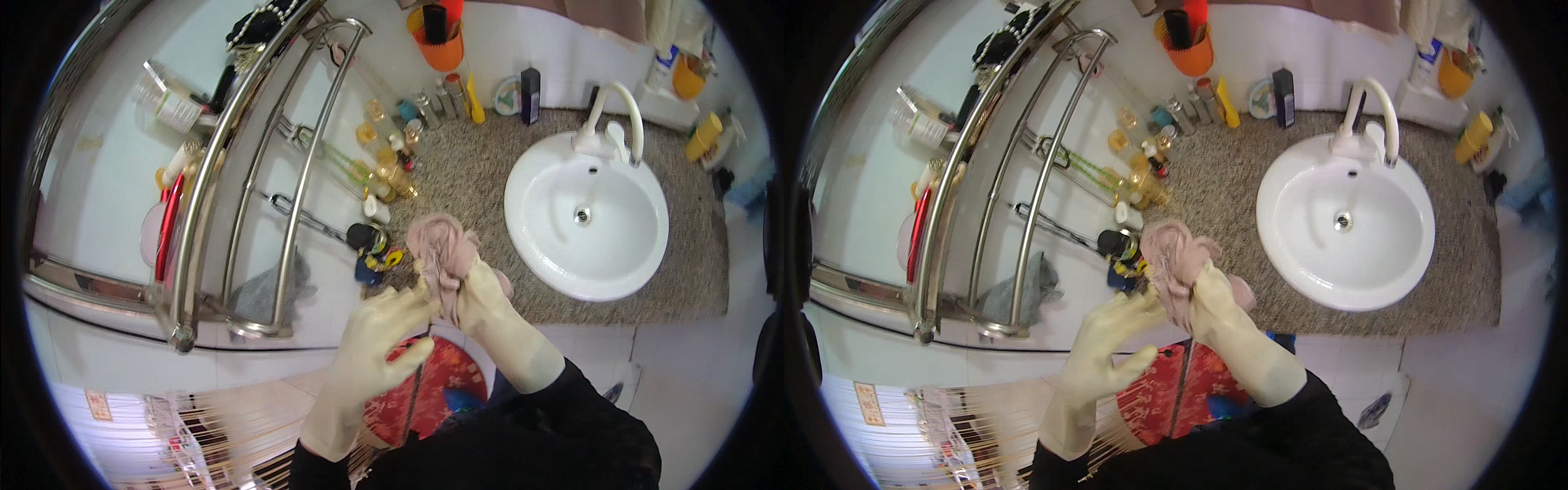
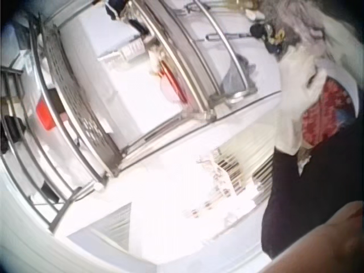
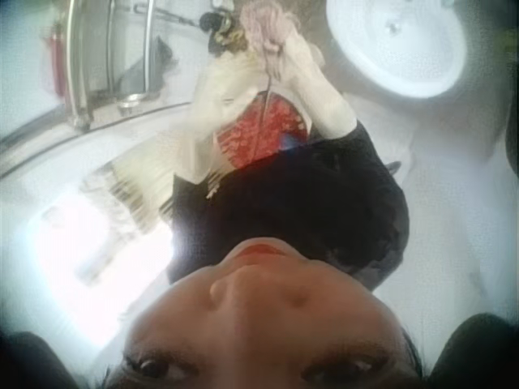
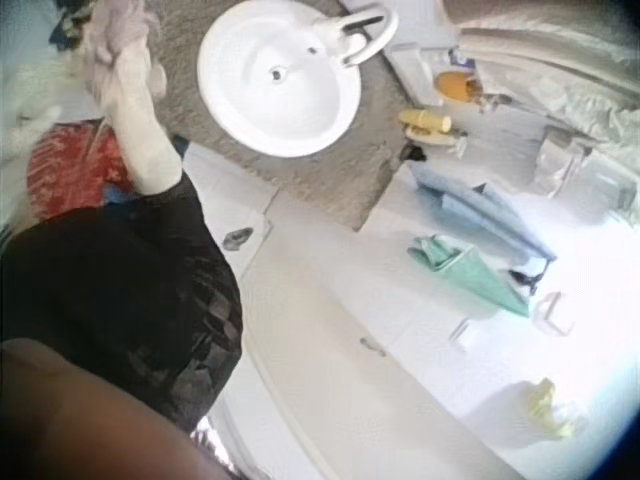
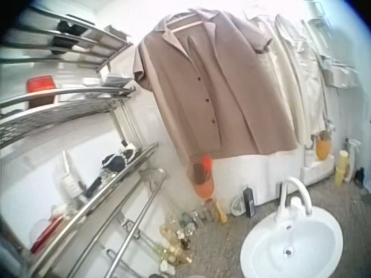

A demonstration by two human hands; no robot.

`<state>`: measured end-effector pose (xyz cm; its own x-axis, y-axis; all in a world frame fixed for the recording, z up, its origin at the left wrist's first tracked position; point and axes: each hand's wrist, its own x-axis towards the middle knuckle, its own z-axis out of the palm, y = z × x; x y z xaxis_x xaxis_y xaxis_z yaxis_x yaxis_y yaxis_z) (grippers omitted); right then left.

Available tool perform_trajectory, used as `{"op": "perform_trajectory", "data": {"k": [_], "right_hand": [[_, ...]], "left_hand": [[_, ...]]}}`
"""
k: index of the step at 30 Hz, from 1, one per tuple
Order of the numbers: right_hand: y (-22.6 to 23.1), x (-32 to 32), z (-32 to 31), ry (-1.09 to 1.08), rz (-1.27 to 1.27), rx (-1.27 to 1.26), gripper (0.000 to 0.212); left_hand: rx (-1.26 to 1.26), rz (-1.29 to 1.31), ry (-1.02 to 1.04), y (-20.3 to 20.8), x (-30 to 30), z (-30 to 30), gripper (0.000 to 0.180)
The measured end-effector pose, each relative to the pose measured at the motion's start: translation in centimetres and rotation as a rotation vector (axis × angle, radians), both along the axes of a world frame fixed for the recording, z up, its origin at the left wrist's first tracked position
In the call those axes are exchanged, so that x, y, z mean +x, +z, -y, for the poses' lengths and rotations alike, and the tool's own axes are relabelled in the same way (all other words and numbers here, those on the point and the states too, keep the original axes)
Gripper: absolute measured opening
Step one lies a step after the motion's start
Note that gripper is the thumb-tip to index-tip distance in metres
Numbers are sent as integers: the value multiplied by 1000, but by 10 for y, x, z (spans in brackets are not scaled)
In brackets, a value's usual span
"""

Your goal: The person puts on gloves, picks up a cloth, wets and wrings it at the sink, then wipes the bathroom floor tiles while squatting. They rinse and wring the cloth again before continuing to wipe the floor.

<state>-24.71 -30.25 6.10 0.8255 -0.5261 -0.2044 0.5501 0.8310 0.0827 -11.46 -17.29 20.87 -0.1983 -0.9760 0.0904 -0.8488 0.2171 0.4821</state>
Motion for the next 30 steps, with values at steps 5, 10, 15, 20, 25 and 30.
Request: {"op": "perform_trajectory", "data": {"k": [5, 10, 15, 20, 25, 30], "right_hand": [[84, 30, 56, -247, -162, -187, 38], [74, -2, 108, -121, -343, -701, 38], [78, -28, 174, -241, -560, -2103, 39], [90, -44, 166, -114, -703, -1722, 83], [25, 72, 191, -455, -503, -1480, 63], [73, 211, 264, -105, -913, -1142, 65]], "left_hand": [[78, -1604, 330, -47, -29, 82, 118], [222, -1801, 185, -60, -20, 144, 101], [-90, -1790, 505, -59, -19, 163, 55], [-86, -1800, 661, -55, -9, 182, 44], [-15, -1263, 710, -40, 15, 214, 65], [-473, -980, 893, -54, 87, 250, 77]]}}
